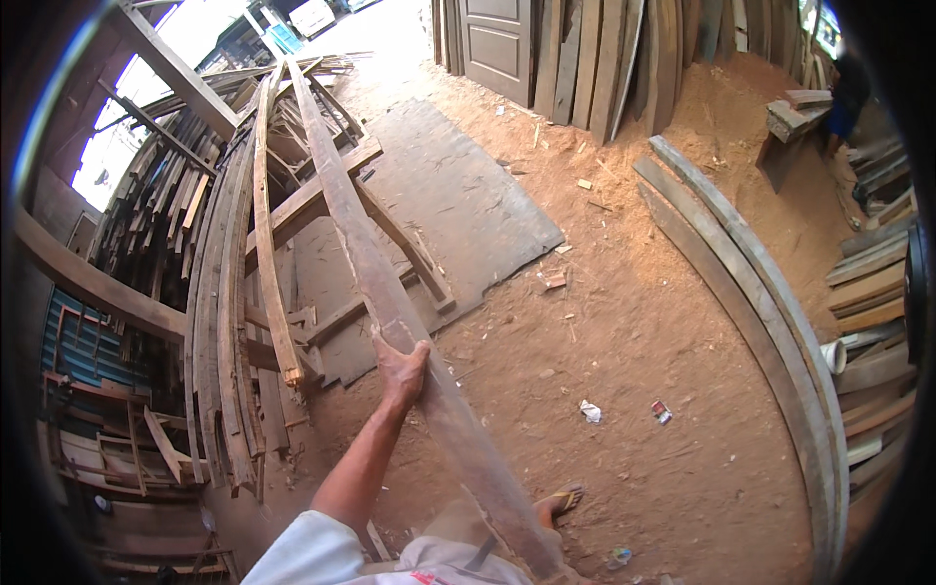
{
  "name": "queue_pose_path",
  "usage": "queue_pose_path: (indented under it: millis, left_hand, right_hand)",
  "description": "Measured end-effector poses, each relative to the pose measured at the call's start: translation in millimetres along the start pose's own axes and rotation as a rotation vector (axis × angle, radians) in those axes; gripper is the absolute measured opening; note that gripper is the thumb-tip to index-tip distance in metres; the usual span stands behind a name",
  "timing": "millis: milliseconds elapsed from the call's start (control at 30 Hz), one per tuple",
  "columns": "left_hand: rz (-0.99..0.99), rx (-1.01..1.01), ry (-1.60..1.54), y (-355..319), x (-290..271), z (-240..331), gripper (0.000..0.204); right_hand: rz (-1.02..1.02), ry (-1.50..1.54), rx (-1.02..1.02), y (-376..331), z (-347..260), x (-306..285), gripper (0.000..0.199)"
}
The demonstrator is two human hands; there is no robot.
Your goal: The person carries a long wooden plank into a workshop and places it on a workbench. They use a hammer and a wooden block to tap the plank, then use a chisel and hammer to carve a section of the wood. Finally, they use pliers to remove a small piece from the plank.
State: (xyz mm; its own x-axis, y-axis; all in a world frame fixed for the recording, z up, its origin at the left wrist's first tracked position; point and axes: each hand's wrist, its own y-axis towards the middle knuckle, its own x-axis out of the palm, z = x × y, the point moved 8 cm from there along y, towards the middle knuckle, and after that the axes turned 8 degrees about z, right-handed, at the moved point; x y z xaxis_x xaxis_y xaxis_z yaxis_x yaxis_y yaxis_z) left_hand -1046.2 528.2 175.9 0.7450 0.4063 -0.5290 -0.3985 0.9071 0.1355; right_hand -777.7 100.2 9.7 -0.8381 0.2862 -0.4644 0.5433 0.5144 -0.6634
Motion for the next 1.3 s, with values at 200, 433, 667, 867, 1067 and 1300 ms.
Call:
queue_pose_path:
  millis: [200, 433, 667, 867, 1067, 1300]
  left_hand:
    - [-0.025, 0.006, -0.041, 6, 7, -14, 0.089]
    - [-0.01, 0.053, 0.02, 8, 12, -4, 0.085]
    - [-0.027, -0.026, 0.075, 1, 7, 5, 0.079]
    - [0.022, 0.023, 0.194, 6, 3, 0, 0.082]
    - [0.018, -0.019, 0.138, 8, 3, -13, 0.09]
    - [0.009, -0.032, 0.002, 4, 9, -13, 0.099]
  right_hand:
    - [-0.008, -0.005, 0.016, 16, 14, -21, 0.069]
    - [-0.002, 0.007, 0.039, 24, 23, -39, 0.07]
    - [-0.017, -0.002, 0.048, 20, 30, -48, 0.07]
    - [-0.019, -0.021, 0.028, 6, 35, -51, 0.071]
    - [-0.034, -0.047, -0.029, -23, 39, -59, 0.072]
    - [-0.086, -0.16, -0.165, -67, 42, -75, 0.072]
